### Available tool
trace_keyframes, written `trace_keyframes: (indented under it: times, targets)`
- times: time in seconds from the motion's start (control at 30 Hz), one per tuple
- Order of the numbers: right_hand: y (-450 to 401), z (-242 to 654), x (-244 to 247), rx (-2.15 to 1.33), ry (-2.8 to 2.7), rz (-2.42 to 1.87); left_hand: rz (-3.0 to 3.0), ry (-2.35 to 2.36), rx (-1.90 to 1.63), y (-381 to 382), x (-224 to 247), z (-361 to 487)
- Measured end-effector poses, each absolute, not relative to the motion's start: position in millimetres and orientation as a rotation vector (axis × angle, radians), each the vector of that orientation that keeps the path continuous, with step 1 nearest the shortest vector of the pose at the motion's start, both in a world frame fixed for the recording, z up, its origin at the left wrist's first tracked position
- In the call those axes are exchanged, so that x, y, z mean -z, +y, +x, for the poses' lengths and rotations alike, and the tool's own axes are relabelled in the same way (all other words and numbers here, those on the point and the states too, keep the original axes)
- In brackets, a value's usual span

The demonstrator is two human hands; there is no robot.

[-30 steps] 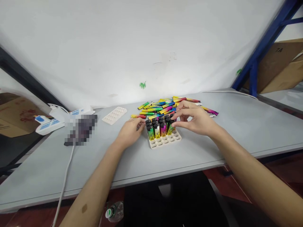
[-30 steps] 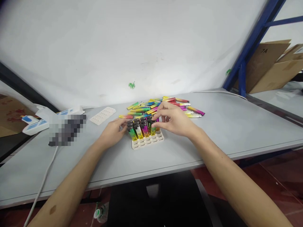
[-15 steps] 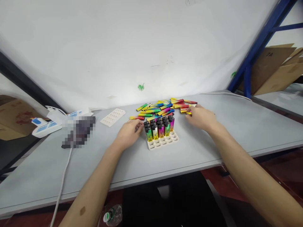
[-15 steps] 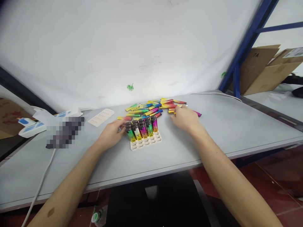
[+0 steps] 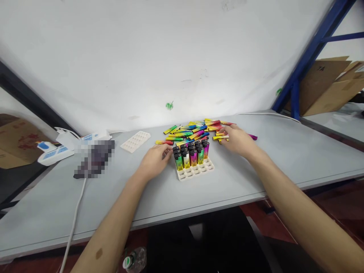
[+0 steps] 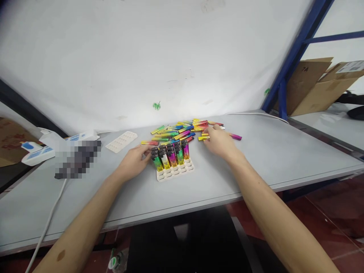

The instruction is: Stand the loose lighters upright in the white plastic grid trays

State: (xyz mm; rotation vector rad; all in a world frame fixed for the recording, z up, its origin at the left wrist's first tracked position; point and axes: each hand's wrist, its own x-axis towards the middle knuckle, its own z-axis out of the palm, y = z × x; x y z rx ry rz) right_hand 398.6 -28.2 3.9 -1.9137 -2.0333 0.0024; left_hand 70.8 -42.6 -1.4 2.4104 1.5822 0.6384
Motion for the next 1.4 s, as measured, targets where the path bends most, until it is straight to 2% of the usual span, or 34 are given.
trace_keyframes:
  times: [0.13,0.37,0.5,0.6,0.87,1.2,1.4]
  targets:
    - [-29.2,401.7,-2.0,0.059,-2.085,-2.040,2.410,1.580,-0.628,-43.5,0.0,71.6]
    - [-25.0,401.4,-0.4,-0.135,-2.098,-1.683,2.390,1.587,-0.623,-45.8,-2.7,73.2]
    - [-26.2,404.0,-2.5,0.006,-2.103,-1.855,2.381,1.591,-0.628,-46.7,-4.3,74.4]
    - [-27.4,404.5,-3.4,-0.062,-2.184,-1.974,2.387,1.588,-0.620,-46.5,-4.4,74.5]
    - [-33.1,394.0,-12.2,-0.233,-2.160,-1.801,2.382,1.587,-0.607,-46.0,-4.0,74.5]
    - [-43.1,378.1,-25.5,-1.017,-1.289,-1.104,2.385,1.592,-0.623,-46.0,-3.9,74.4]
    - [-43.0,372.8,-30.1,-1.246,-1.089,-1.043,2.392,1.573,-0.620,-45.4,-2.2,73.0]
